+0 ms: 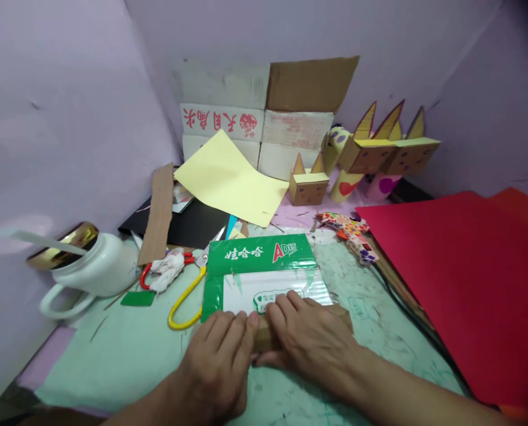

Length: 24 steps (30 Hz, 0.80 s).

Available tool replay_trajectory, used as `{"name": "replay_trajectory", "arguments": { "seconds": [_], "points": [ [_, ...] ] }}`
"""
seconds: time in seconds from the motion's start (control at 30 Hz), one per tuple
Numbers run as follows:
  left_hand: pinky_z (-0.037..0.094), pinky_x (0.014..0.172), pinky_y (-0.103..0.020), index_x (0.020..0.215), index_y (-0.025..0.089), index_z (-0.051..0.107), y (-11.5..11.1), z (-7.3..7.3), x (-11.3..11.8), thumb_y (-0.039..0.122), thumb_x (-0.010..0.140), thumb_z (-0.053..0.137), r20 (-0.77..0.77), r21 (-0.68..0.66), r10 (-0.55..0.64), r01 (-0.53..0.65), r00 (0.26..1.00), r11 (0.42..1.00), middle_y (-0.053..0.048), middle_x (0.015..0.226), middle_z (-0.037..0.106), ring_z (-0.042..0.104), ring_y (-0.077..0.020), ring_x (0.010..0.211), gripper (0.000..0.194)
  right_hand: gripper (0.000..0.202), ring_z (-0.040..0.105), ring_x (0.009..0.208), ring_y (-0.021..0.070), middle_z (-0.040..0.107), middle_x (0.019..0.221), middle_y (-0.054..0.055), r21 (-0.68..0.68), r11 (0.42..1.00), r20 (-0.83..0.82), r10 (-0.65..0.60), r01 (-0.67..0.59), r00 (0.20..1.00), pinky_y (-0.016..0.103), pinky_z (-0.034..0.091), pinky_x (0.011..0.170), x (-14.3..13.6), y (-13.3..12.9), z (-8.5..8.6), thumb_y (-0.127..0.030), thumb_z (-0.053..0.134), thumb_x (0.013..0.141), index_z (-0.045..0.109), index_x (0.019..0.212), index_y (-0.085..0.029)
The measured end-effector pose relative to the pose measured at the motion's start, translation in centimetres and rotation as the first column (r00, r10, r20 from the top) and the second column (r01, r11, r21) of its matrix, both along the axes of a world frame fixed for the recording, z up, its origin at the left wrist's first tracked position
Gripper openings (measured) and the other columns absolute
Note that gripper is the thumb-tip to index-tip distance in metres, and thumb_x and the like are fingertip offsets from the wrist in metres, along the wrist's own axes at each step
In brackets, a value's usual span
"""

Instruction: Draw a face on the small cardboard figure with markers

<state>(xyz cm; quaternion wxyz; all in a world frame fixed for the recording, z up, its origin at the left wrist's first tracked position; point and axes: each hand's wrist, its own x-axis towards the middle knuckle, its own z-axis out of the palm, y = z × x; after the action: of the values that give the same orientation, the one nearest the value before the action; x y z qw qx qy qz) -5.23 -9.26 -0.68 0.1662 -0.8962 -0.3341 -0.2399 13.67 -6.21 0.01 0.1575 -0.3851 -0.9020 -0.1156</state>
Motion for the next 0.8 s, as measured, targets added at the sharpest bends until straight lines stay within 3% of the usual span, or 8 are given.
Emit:
{"name": "replay_trajectory", "arguments": {
  "seconds": [0.07, 0.13, 0.23, 0.37, 0.5, 0.57, 0.67, 0.8],
  "points": [
    [0.049, 0.075, -0.045, 0.117, -0.005, 0.054, 0.4, 0.2, 0.0, 0.004, 0.075, 0.047, 0.018, -0.058, 0.008, -0.007, 1.0, 0.998, -0.02, 0.103, 0.062, 0.052, -0.0303, 0.091, 0.044, 0.064, 0.055, 0.066, 0.0217, 0.059, 0.071, 0.006, -0.02, 1.0, -0.025, -0.004, 0.004, 1.0, 0.033, 0.04, 0.054, -0.1, 0.5, 0.2, -0.08, 0.045, 0.078, 0.056, 0.073, -0.017],
    [0.049, 0.066, -0.042, 0.116, -0.003, 0.054, 1.1, 0.9, -0.1, 0.008, 0.077, 0.048, 0.043, -0.169, -0.011, 0.018, 0.999, 0.985, -0.018, 0.094, 0.061, 0.051, -0.0284, 0.084, 0.041, 0.067, 0.056, 0.08, 0.025, 0.063, 0.085, 0.01, -0.005, 1.0, -0.076, 0.008, -0.008, 0.997, 0.04, 0.044, 0.074, 0.0, 0.9, 0.4, -0.077, 0.032, 0.086, 0.06, 0.081, -0.016],
    [0.044, 0.054, -0.037, 0.111, 0.004, 0.057, 2.4, 2.2, -0.3, 0.013, 0.076, 0.051, 0.093, -0.368, -0.031, 0.063, 0.995, 0.928, -0.012, 0.082, 0.057, 0.048, -0.0245, 0.073, 0.036, 0.064, 0.054, 0.088, 0.0237, 0.064, 0.093, 0.009, 0.031, 0.997, -0.159, 0.079, -0.075, 0.984, 0.044, 0.032, 0.097, 0.4, 1.1, 0.5, -0.063, 0.019, 0.096, 0.062, 0.094, -0.016],
    [0.039, 0.052, -0.035, 0.097, 0.014, 0.06, 3.7, 3.3, -0.4, 0.019, 0.075, 0.054, 0.123, -0.53, 0.002, 0.064, 0.992, 0.846, -0.007, 0.078, 0.055, 0.048, -0.0227, 0.07, 0.023, 0.056, 0.052, 0.086, 0.023, 0.065, 0.091, 0.008, 0.052, 0.996, -0.174, 0.075, -0.067, 0.982, 0.042, 0.033, 0.092, 1.0, 0.6, -0.1, -0.044, 0.014, 0.103, 0.062, 0.1, -0.015],
    [0.039, 0.053, -0.035, 0.097, 0.016, 0.06, 4.5, 3.8, -0.5, 0.023, 0.078, 0.055, 0.103, -0.579, 0.006, 0.055, 0.995, 0.813, -0.005, 0.077, 0.056, 0.05, -0.022, 0.07, 0.021, 0.056, 0.051, 0.077, 0.0227, 0.063, 0.085, 0.009, 0.018, 0.997, -0.089, 0.071, -0.07, 0.993, 0.036, 0.039, 0.07, 1.4, 0.9, -0.1, -0.045, 0.016, 0.103, 0.061, 0.105, -0.011],
    [0.043, 0.055, -0.036, 0.099, 0.015, 0.06, 4.7, 4.0, -0.5, 0.024, 0.081, 0.053, 0.051, -0.576, -0.021, 0.047, 0.998, 0.816, -0.007, 0.081, 0.059, 0.051, -0.0228, 0.072, 0.022, 0.055, 0.049, 0.07, 0.0219, 0.059, 0.075, 0.006, -0.047, 0.992, -0.018, 0.117, -0.118, 0.993, 0.033, 0.038, 0.06, 1.5, 1.5, 0.2, -0.051, 0.022, 0.101, 0.061, 0.097, -0.013],
    [0.047, 0.06, -0.041, 0.106, 0.009, 0.058, 4.3, 3.8, 0.1, 0.022, 0.085, 0.047, -0.049, -0.423, -0.025, 0.002, 0.998, 0.906, -0.012, 0.089, 0.061, 0.053, -0.0253, 0.075, 0.028, 0.05, 0.048, 0.069, 0.022, 0.055, 0.072, 0.005, -0.112, 0.986, 0.029, 0.126, -0.122, 0.992, 0.032, 0.038, 0.056, 1.5, 2.2, 0.9, -0.055, 0.029, 0.099, 0.059, 0.086, -0.017],
    [0.047, 0.055, -0.039, 0.11, 0.001, 0.056, 3.0, 3.0, 1.3, 0.016, 0.086, 0.041, -0.122, -0.188, 0.134, -0.156, 0.983, 0.97, -0.015, 0.087, 0.061, 0.053, -0.0263, 0.072, 0.032, 0.039, 0.049, 0.076, 0.0238, 0.057, 0.083, 0.008, -0.133, 0.986, 0.033, 0.109, -0.103, 0.994, 0.033, 0.041, 0.06, 1.5, 2.6, 1.5, -0.052, 0.043, 0.095, 0.059, 0.091, -0.017]
  ]
}}
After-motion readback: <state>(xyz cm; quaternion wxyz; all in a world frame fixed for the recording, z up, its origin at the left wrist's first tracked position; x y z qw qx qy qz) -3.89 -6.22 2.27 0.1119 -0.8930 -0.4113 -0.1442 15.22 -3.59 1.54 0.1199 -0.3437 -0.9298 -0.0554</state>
